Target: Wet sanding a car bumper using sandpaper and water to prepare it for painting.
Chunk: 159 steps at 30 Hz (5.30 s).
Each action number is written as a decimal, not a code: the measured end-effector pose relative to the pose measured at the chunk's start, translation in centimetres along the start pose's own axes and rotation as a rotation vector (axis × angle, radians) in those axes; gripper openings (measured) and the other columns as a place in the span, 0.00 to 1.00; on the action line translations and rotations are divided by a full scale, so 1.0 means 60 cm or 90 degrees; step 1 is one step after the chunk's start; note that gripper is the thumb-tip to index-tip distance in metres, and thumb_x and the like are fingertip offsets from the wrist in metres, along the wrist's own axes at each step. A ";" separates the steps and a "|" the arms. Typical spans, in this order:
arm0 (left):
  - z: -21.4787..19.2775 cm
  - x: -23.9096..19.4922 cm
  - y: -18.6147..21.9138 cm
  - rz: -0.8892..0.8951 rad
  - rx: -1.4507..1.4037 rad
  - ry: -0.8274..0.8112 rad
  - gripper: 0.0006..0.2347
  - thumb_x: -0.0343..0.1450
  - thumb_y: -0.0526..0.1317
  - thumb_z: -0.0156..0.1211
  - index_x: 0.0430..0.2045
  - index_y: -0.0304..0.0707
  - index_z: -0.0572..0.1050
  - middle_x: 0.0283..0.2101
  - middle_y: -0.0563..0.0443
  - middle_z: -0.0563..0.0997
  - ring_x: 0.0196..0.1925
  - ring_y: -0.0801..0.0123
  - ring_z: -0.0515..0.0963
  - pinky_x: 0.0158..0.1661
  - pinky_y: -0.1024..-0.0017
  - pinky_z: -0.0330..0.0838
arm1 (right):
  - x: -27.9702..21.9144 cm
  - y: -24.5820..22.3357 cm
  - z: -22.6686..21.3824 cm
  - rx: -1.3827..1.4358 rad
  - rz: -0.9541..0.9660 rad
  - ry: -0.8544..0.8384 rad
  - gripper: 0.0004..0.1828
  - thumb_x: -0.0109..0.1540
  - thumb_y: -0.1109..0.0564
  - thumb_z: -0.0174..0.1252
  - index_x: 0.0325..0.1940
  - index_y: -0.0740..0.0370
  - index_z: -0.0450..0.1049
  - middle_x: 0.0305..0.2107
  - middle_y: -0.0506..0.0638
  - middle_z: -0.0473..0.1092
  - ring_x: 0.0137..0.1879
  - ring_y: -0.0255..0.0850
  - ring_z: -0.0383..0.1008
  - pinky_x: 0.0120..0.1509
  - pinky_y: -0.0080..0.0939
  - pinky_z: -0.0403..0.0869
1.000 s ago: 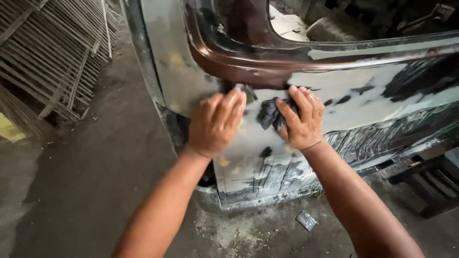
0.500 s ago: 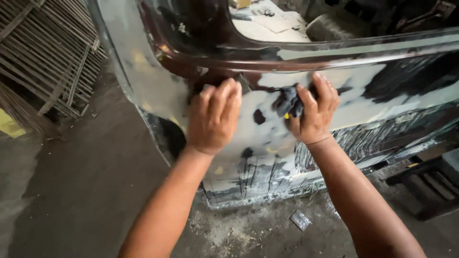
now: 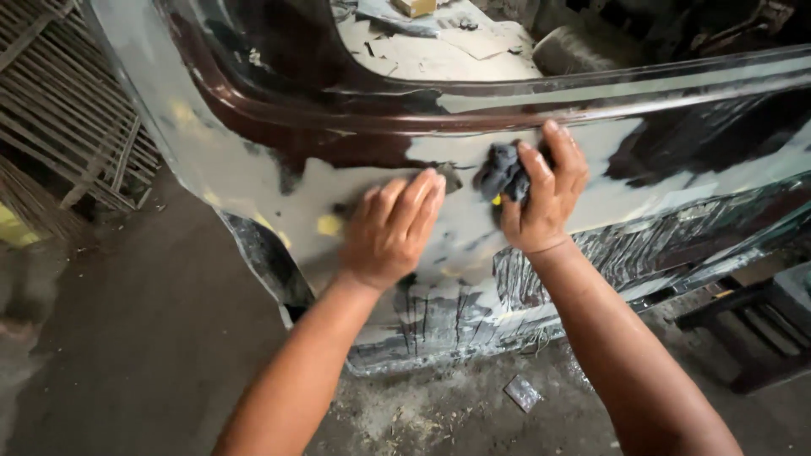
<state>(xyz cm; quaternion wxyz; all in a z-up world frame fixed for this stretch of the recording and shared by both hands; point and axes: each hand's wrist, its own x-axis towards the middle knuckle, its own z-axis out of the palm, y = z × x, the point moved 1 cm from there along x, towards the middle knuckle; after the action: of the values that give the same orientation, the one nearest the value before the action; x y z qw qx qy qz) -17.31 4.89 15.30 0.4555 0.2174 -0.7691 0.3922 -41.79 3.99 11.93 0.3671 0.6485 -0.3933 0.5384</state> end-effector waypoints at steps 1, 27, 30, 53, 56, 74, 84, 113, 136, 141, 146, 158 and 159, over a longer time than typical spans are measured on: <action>0.028 -0.043 0.012 0.001 0.002 0.002 0.12 0.77 0.38 0.54 0.55 0.38 0.76 0.57 0.54 0.76 0.53 0.65 0.74 0.52 0.66 0.69 | 0.001 0.004 0.001 0.000 -0.002 0.002 0.26 0.70 0.45 0.52 0.67 0.62 0.68 0.69 0.68 0.59 0.73 0.65 0.61 0.80 0.62 0.58; 0.117 -0.028 0.110 0.202 0.091 -0.051 0.13 0.75 0.42 0.55 0.51 0.36 0.78 0.52 0.52 0.76 0.48 0.66 0.74 0.45 0.64 0.63 | 0.038 0.084 -0.047 0.004 0.061 0.034 0.25 0.71 0.48 0.49 0.68 0.65 0.67 0.67 0.63 0.65 0.75 0.62 0.62 0.81 0.61 0.56; 0.071 0.046 0.098 0.066 0.101 -0.015 0.13 0.75 0.41 0.58 0.52 0.39 0.78 0.52 0.54 0.75 0.50 0.66 0.74 0.45 0.63 0.63 | 0.037 0.086 -0.051 0.006 0.057 0.036 0.25 0.70 0.48 0.50 0.67 0.65 0.68 0.67 0.63 0.65 0.75 0.63 0.62 0.80 0.60 0.56; 0.187 -0.190 0.211 0.232 0.014 -0.211 0.15 0.71 0.43 0.53 0.47 0.36 0.78 0.50 0.50 0.77 0.49 0.62 0.75 0.46 0.62 0.66 | 0.027 0.090 -0.051 0.028 0.058 0.041 0.23 0.68 0.51 0.53 0.66 0.63 0.68 0.66 0.62 0.66 0.74 0.63 0.63 0.80 0.62 0.57; 0.187 -0.187 0.209 0.253 -0.049 -0.249 0.13 0.71 0.44 0.54 0.44 0.37 0.78 0.51 0.51 0.77 0.49 0.63 0.75 0.47 0.64 0.67 | 0.025 0.092 -0.052 0.027 0.059 0.039 0.23 0.69 0.50 0.53 0.66 0.63 0.68 0.66 0.62 0.66 0.74 0.63 0.63 0.80 0.61 0.57; 0.157 -0.113 0.157 0.184 -0.007 -0.147 0.12 0.75 0.41 0.58 0.48 0.34 0.80 0.51 0.51 0.74 0.48 0.64 0.73 0.43 0.62 0.63 | 0.027 0.091 -0.048 0.031 0.059 0.042 0.23 0.69 0.51 0.51 0.67 0.63 0.68 0.66 0.61 0.66 0.75 0.63 0.62 0.80 0.62 0.57; 0.170 -0.228 0.161 0.267 0.101 -0.199 0.14 0.73 0.41 0.57 0.50 0.35 0.80 0.45 0.48 0.76 0.44 0.63 0.72 0.44 0.61 0.67 | 0.022 0.087 -0.047 0.028 0.073 0.048 0.23 0.69 0.51 0.53 0.67 0.63 0.68 0.66 0.62 0.66 0.75 0.64 0.62 0.81 0.61 0.57; -0.064 -0.157 -0.142 -0.195 0.024 0.066 0.13 0.76 0.39 0.66 0.54 0.38 0.75 0.58 0.49 0.75 0.56 0.54 0.74 0.55 0.56 0.66 | 0.003 -0.208 0.127 0.037 -0.443 -0.165 0.06 0.56 0.49 0.60 0.36 0.46 0.74 0.34 0.45 0.68 0.35 0.41 0.65 0.35 0.44 0.62; 0.012 -0.455 -0.100 0.054 -0.100 -0.116 0.13 0.70 0.42 0.55 0.47 0.44 0.75 0.58 0.52 0.76 0.48 0.58 0.76 0.41 0.52 0.69 | -0.016 -0.308 0.152 -0.023 -0.458 -0.167 0.08 0.61 0.49 0.56 0.45 0.42 0.74 0.49 0.44 0.71 0.45 0.39 0.68 0.50 0.45 0.65; -0.005 -0.388 -0.142 0.162 -0.088 -0.093 0.11 0.75 0.43 0.56 0.50 0.44 0.75 0.57 0.55 0.75 0.54 0.65 0.74 0.45 0.63 0.62 | 0.047 -0.287 0.117 -0.048 -0.180 -0.911 0.14 0.73 0.40 0.46 0.47 0.46 0.72 0.45 0.45 0.71 0.46 0.39 0.72 0.47 0.42 0.71; -0.056 -0.181 -0.166 0.032 0.017 -0.001 0.12 0.77 0.42 0.58 0.55 0.46 0.76 0.57 0.56 0.74 0.53 0.64 0.73 0.51 0.60 0.63 | 0.006 -0.172 0.083 -0.048 0.023 0.042 0.06 0.71 0.56 0.51 0.47 0.60 0.70 0.46 0.56 0.69 0.57 0.50 0.67 0.63 0.52 0.64; 0.073 -0.237 -0.006 0.335 -0.049 -0.088 0.15 0.73 0.44 0.50 0.46 0.35 0.78 0.57 0.46 0.76 0.50 0.62 0.75 0.47 0.63 0.65 | -0.345 -0.199 0.054 0.153 0.985 -0.085 0.20 0.70 0.46 0.59 0.52 0.67 0.70 0.37 0.59 0.67 0.40 0.53 0.66 0.45 0.54 0.64; 0.052 -0.188 -0.011 0.293 0.021 -0.049 0.16 0.72 0.44 0.50 0.49 0.37 0.77 0.56 0.47 0.76 0.49 0.62 0.75 0.47 0.64 0.65 | -0.346 -0.216 0.043 0.251 1.194 -0.201 0.23 0.73 0.44 0.59 0.53 0.70 0.71 0.34 0.65 0.63 0.34 0.61 0.60 0.38 0.63 0.59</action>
<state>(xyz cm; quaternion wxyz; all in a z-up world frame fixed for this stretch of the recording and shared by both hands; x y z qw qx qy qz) -13.02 1.73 4.88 0.3207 0.0587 -0.8087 0.4896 -31.30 9.51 -9.63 -0.3839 0.1862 -0.6979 0.5752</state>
